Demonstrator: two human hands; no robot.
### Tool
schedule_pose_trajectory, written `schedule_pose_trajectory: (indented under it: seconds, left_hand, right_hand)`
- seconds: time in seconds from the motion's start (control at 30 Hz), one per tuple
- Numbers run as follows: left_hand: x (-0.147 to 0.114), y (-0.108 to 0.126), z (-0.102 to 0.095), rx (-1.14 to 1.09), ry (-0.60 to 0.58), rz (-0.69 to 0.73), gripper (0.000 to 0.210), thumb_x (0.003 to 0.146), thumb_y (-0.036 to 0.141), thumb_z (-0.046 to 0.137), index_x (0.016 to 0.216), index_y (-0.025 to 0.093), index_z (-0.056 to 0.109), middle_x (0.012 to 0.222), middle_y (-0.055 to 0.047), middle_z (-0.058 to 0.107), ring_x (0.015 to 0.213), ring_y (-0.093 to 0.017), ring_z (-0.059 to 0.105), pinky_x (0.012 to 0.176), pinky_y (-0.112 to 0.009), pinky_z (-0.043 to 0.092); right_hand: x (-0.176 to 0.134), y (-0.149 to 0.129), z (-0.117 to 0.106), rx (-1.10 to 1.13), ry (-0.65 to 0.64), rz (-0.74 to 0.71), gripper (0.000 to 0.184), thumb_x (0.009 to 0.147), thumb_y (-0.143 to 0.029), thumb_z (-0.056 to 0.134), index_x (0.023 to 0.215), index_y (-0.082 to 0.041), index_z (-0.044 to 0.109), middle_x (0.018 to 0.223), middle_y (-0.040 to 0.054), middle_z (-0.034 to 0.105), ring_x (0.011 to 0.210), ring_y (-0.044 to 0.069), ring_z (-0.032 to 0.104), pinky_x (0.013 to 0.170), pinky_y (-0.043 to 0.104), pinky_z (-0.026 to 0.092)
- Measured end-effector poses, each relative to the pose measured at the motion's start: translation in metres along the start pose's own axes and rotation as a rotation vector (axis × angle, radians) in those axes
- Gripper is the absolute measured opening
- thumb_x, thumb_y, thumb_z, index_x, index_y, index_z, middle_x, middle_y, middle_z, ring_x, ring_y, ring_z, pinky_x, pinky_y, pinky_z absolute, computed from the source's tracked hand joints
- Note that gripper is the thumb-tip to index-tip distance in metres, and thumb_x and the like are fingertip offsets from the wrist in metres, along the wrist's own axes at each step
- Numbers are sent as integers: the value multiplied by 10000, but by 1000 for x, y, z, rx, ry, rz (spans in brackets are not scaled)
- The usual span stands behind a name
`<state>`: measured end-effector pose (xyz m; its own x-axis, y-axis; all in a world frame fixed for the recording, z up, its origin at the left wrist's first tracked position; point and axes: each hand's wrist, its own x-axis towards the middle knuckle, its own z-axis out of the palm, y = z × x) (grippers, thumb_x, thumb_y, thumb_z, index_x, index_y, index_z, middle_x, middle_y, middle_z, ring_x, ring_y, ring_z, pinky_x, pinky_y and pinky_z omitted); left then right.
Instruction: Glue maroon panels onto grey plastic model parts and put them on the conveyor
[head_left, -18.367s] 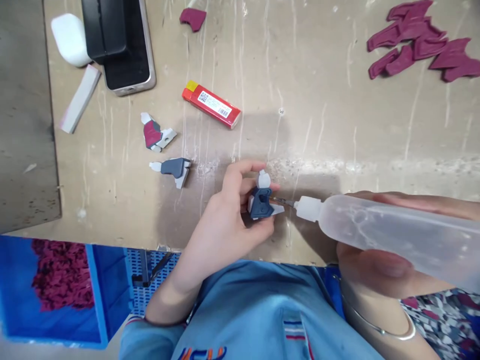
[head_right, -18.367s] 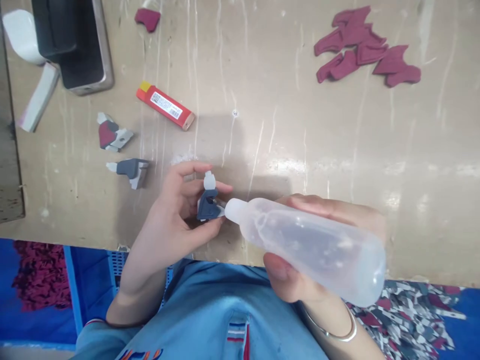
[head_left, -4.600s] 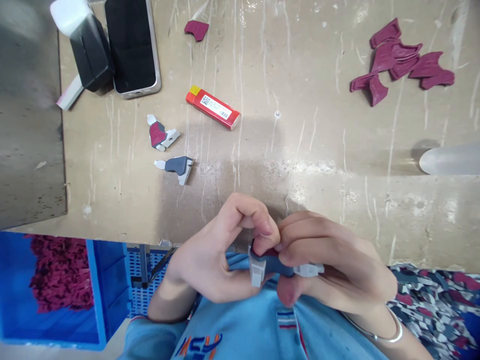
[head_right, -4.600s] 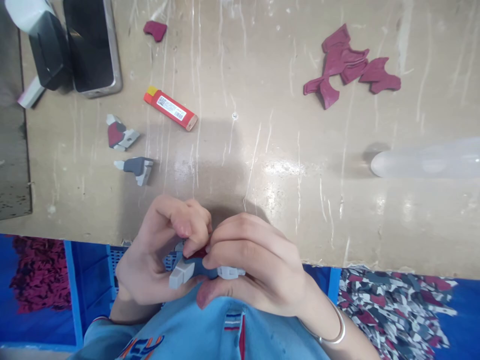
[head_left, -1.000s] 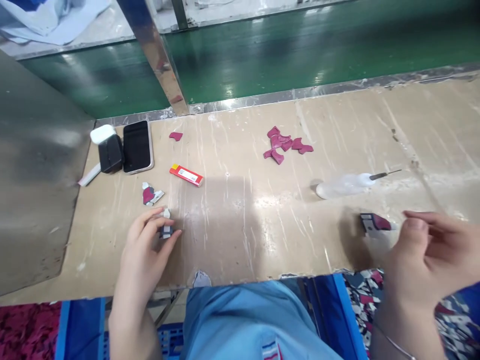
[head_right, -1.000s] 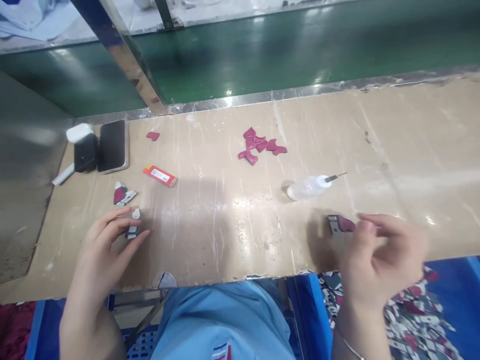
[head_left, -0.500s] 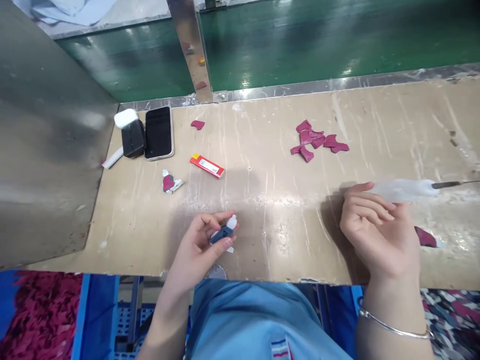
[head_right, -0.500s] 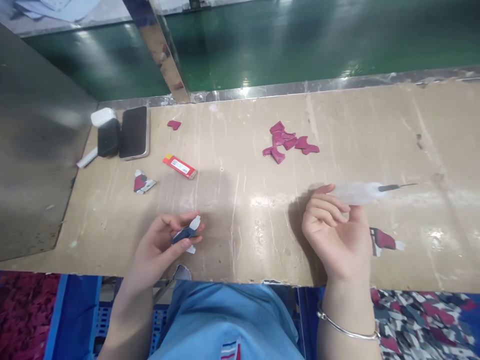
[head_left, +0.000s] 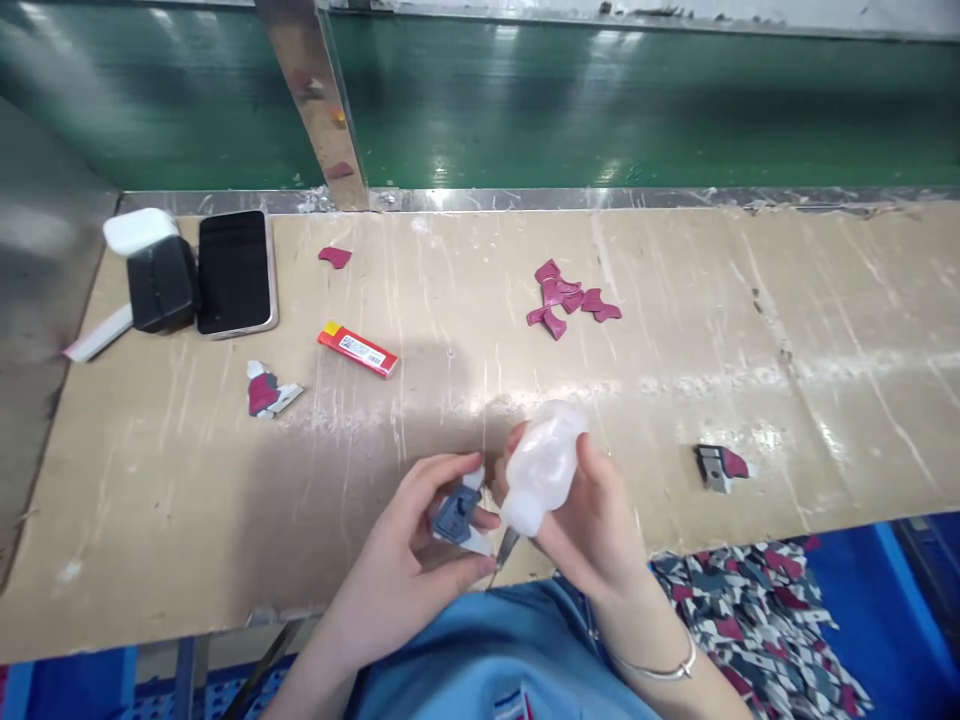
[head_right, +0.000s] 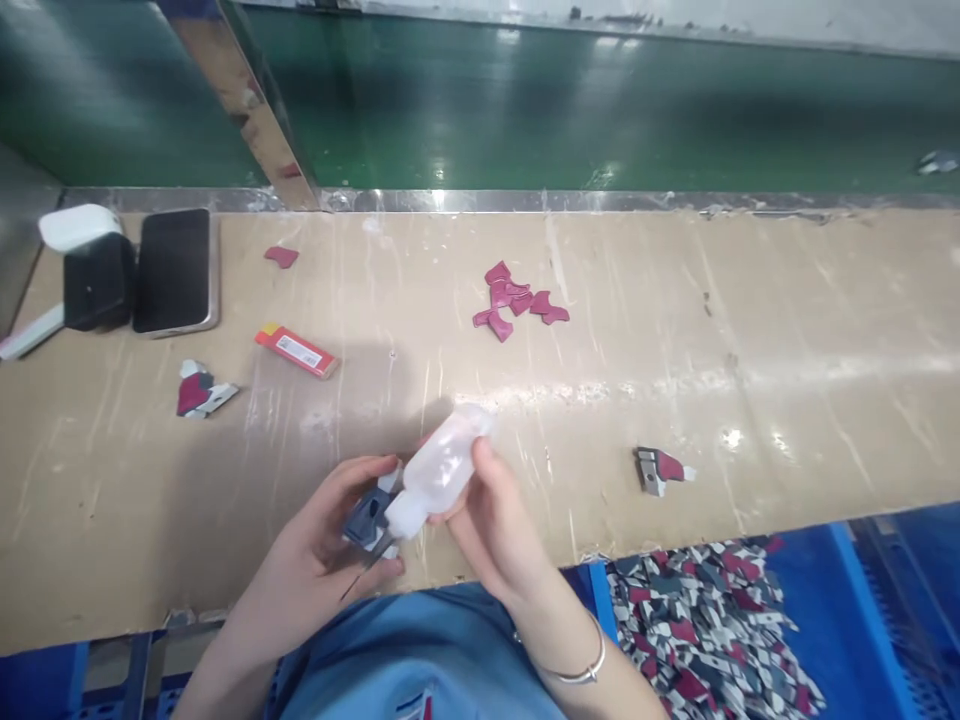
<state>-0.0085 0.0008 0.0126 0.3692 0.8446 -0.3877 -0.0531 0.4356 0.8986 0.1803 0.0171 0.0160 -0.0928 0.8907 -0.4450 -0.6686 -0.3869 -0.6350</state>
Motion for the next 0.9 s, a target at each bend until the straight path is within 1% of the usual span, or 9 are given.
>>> schedule_pose_trajectory:
  seconds: [0.1, 0.17, 0.27, 0.37, 0.5, 0.57, 0.63, 0.73, 0.9]
  left_hand:
    - [2, -2, 3, 181, 45, 121, 550, 868, 195, 856, 1371, 373, 724, 1299, -38, 726, 1041, -199, 762, 903, -285, 647]
    - [2, -6, 2, 249, 95, 126, 531, 899, 222, 821, 1396, 357, 691, 1235, -38, 745, 976, -194, 760, 862, -292, 643]
    - [3, -11, -2, 336, 185, 87, 550, 886, 264, 840, 1403, 334, 667, 1210, -37, 758, 914, -195, 753, 806, -301, 633]
    - [6, -10, -5, 402, 246, 114, 578, 863, 281, 869, 1399, 326, 659, 1186, -31, 762, 902, -199, 753, 785, -308, 627]
    - [9, -4, -5, 413, 153, 172, 617, 938, 199, 761, 1506, 342, 568, 1381, -58, 719, 1031, -195, 750, 934, -344, 632]
    - [9, -2, -5, 380, 131, 187, 647, 941, 158, 737, 1527, 352, 547, 1384, -49, 714, 1016, -178, 746, 925, -322, 632]
    - [9, -1, -4, 335, 138, 184, 648, 928, 130, 740, 1509, 359, 569, 1343, -30, 725, 970, -161, 744, 891, -298, 635]
    - [9, 0, -3, 307, 143, 175, 662, 907, 97, 752, 1490, 372, 601, 1326, -9, 737, 969, -163, 747, 883, -295, 633]
    - [9, 0, -4, 323, 136, 187, 709, 902, 73, 759, 1511, 398, 599, 1361, 9, 741, 974, -166, 749, 875, -303, 629]
  right_hand:
    - [-2, 10, 8, -65, -106, 9, 504, 849, -759, 815, 901, -258, 809, 743, 8, 699, 581, 144, 575, 562, 280, 525]
    - [-1, 11, 9, -123, -116, -26, 523, 868, -772, 787, 882, -249, 796, 736, 9, 690, 573, 136, 569, 545, 266, 504]
    - [0, 9, 2, -226, -92, -126, 522, 831, -767, 826, 896, -251, 787, 725, 3, 688, 585, 140, 589, 553, 263, 508]
    - [-2, 7, -13, -353, 8, -332, 447, 810, -684, 892, 984, -284, 795, 754, -20, 700, 616, 137, 623, 564, 247, 506]
    - [-5, 12, -31, -585, 204, -667, 389, 897, -627, 834, 993, -252, 793, 859, 13, 734, 715, 173, 671, 614, 292, 522]
    - [-4, 15, -36, -644, 257, -779, 360, 890, -584, 861, 996, -246, 797, 908, 21, 751, 795, 194, 705, 699, 319, 548]
    - [-2, 16, -38, -713, 229, -897, 329, 895, -530, 873, 1023, -234, 806, 907, 32, 767, 802, 214, 736, 721, 346, 573]
    - [2, 14, -37, -803, 148, -1047, 324, 904, -484, 861, 1001, -178, 817, 833, 62, 771, 711, 235, 747, 605, 354, 585]
    - [6, 11, -36, -924, 183, -1170, 375, 904, -539, 837, 883, -166, 808, 725, 67, 724, 618, 242, 720, 514, 360, 595]
